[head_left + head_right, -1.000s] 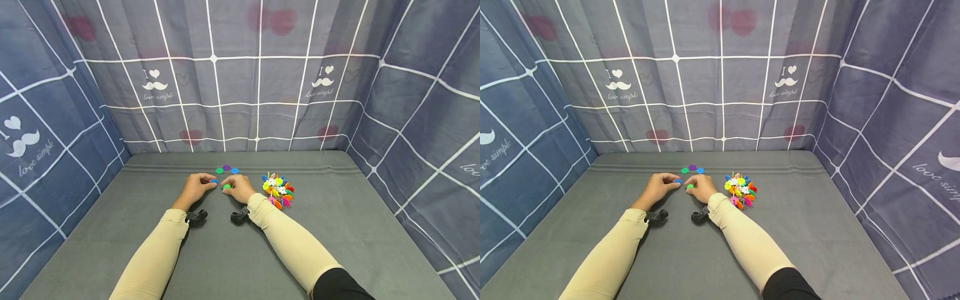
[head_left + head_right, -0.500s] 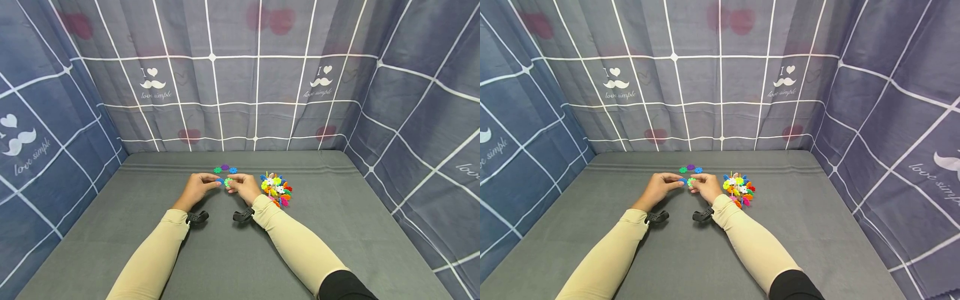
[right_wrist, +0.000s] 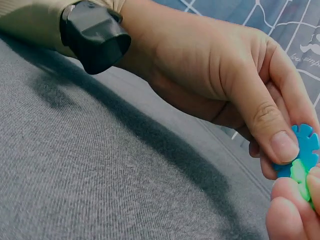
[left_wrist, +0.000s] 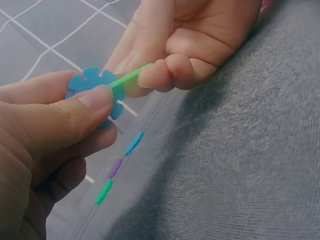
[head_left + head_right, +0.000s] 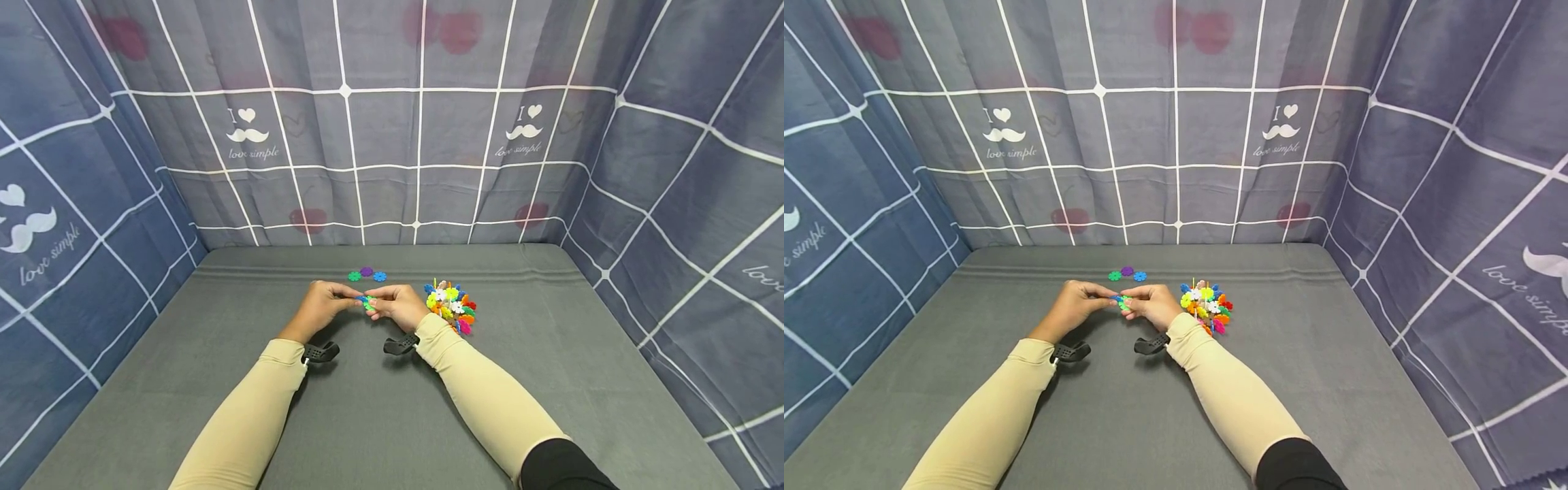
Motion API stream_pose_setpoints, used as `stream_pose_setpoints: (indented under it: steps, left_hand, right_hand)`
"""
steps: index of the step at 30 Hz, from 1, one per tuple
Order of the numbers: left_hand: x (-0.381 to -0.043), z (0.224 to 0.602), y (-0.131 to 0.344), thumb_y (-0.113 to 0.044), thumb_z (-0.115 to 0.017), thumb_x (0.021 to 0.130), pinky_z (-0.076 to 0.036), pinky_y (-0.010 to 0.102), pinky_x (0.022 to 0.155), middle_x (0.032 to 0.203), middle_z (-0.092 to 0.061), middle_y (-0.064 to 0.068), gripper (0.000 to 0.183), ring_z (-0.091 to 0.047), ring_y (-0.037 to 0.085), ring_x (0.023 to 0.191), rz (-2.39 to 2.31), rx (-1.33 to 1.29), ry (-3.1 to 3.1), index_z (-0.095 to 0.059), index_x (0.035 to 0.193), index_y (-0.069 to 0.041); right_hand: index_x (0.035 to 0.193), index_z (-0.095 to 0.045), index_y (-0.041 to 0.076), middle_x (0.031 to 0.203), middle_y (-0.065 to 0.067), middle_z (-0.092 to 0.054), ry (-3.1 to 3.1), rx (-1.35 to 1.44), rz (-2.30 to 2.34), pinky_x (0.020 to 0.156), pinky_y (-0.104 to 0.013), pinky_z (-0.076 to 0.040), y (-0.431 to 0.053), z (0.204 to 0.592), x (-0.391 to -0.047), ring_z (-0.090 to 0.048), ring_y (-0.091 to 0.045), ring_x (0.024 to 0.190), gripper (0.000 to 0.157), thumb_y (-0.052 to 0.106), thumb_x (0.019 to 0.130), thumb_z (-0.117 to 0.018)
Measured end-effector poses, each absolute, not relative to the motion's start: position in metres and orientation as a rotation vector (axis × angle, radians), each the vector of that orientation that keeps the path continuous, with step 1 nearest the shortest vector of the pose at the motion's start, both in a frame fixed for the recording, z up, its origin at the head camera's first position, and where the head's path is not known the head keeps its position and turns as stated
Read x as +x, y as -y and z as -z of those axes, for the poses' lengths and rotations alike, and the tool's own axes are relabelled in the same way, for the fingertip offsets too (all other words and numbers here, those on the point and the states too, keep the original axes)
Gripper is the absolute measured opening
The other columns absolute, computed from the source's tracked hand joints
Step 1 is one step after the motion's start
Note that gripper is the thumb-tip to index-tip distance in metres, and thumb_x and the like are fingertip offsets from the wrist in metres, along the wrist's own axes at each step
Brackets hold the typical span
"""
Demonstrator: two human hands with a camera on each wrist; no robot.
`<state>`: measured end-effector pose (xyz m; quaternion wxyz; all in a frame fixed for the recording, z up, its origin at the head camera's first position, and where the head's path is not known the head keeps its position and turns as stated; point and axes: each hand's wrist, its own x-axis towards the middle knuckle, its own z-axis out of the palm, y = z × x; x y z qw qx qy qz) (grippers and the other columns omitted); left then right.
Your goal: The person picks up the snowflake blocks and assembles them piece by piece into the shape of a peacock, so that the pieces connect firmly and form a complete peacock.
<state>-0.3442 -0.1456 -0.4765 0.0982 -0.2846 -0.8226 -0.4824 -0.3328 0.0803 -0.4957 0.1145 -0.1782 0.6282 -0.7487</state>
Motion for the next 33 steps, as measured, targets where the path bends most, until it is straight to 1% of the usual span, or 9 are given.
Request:
stream_pose_setpoints:
  steps: [3, 6, 12, 17, 19, 20, 23, 28, 33]
  left_hand:
    - [-0.343, 0.476, 0.145, -0.011, -0.091, 0.084, -0.056, 0.026, 0.068, 0.090, -0.078, -0.004, 0.011, -0.072, 0.015, 0.083, 1.407, -0.858, 2.436, -0.086, 0.093, -0.011]
    - [-0.343, 0.474, 0.147, -0.014, -0.091, 0.086, -0.058, 0.030, 0.073, 0.092, -0.078, -0.005, 0.013, -0.072, 0.015, 0.086, 1.370, -0.850, 2.474, -0.086, 0.097, -0.011]
    - [-0.348, 0.473, 0.151, -0.021, -0.088, 0.090, -0.057, 0.048, 0.087, 0.120, -0.075, 0.008, 0.040, -0.070, 0.028, 0.099, 1.237, -0.801, 2.588, -0.077, 0.126, -0.007]
    - [-0.370, 0.480, 0.146, -0.016, -0.071, 0.103, -0.039, 0.058, 0.110, 0.143, -0.061, 0.020, 0.044, -0.054, 0.042, 0.130, 0.914, -0.703, 2.696, -0.062, 0.143, 0.000]
    - [-0.379, 0.483, 0.142, -0.015, -0.063, 0.107, -0.033, 0.060, 0.114, 0.151, -0.054, 0.019, 0.042, -0.046, 0.044, 0.138, 0.733, -0.679, 2.776, -0.059, 0.147, -0.002]
    - [-0.382, 0.484, 0.140, -0.014, -0.062, 0.108, -0.033, 0.061, 0.113, 0.153, -0.053, 0.018, 0.041, -0.045, 0.045, 0.138, 0.649, -0.670, 2.808, -0.060, 0.147, -0.003]
    - [-0.390, 0.482, 0.134, -0.013, -0.065, 0.106, -0.041, 0.060, 0.104, 0.147, -0.060, 0.013, 0.035, -0.052, 0.044, 0.131, 0.460, -0.658, 2.823, -0.069, 0.140, -0.008]
    - [-0.400, 0.477, 0.126, -0.008, -0.078, 0.097, -0.052, 0.057, 0.092, 0.115, -0.076, 0.012, 0.018, -0.068, 0.038, 0.108, 0.407, -0.685, 2.709, -0.081, 0.114, -0.006]
    - [-0.399, 0.476, 0.126, -0.002, -0.081, 0.093, -0.055, 0.049, 0.088, 0.099, -0.073, 0.016, 0.022, -0.069, 0.032, 0.096, 0.699, -0.694, 2.720, -0.076, 0.114, 0.003]
  right_hand:
    - [0.133, -0.059, -0.020, 0.112, -0.033, -0.070, -1.844, -0.525, 2.190, 0.078, -0.035, -0.062, -0.081, 0.496, -0.331, -0.074, -0.018, 0.081, 0.031, -0.014, 0.102, -0.058]
    - [0.132, -0.061, -0.019, 0.111, -0.029, -0.072, -1.846, -0.495, 2.228, 0.079, -0.036, -0.062, -0.078, 0.497, -0.330, -0.074, -0.019, 0.082, 0.030, -0.013, 0.102, -0.059]
    - [0.130, -0.059, -0.021, 0.099, -0.019, -0.068, -1.845, -0.357, 2.422, 0.082, -0.038, -0.062, -0.069, 0.500, -0.329, -0.074, -0.024, 0.084, 0.031, -0.016, 0.100, -0.061]
    - [0.119, -0.061, -0.018, 0.095, -0.019, -0.063, -1.956, -0.211, 2.521, 0.080, -0.040, -0.062, -0.064, 0.499, -0.328, -0.075, -0.030, 0.085, 0.023, -0.015, 0.097, -0.065]
    - [0.115, -0.062, -0.013, 0.095, -0.019, -0.063, -2.051, -0.167, 2.492, 0.079, -0.039, -0.062, -0.063, 0.499, -0.327, -0.076, -0.031, 0.084, 0.018, -0.014, 0.097, -0.066]
    - [0.113, -0.063, -0.012, 0.094, -0.018, -0.062, -2.101, -0.152, 2.467, 0.078, -0.039, -0.062, -0.063, 0.499, -0.326, -0.076, -0.032, 0.085, 0.016, -0.013, 0.098, -0.066]
    - [0.110, -0.064, -0.008, 0.093, -0.017, -0.063, -2.270, -0.123, 2.392, 0.075, -0.036, -0.063, -0.063, 0.498, -0.324, -0.076, -0.032, 0.083, 0.012, -0.011, 0.098, -0.066]
    - [0.111, -0.072, -0.001, 0.094, -0.013, -0.071, -2.738, -0.129, 2.150, 0.073, -0.034, -0.062, -0.068, 0.495, -0.323, -0.074, -0.026, 0.082, 0.014, -0.004, 0.097, -0.072]
    - [0.122, -0.079, 0.008, 0.101, -0.007, -0.077, -3.017, -0.210, 1.893, 0.073, -0.037, -0.058, -0.072, 0.495, -0.320, -0.071, -0.021, 0.085, 0.023, 0.005, 0.099, -0.076]
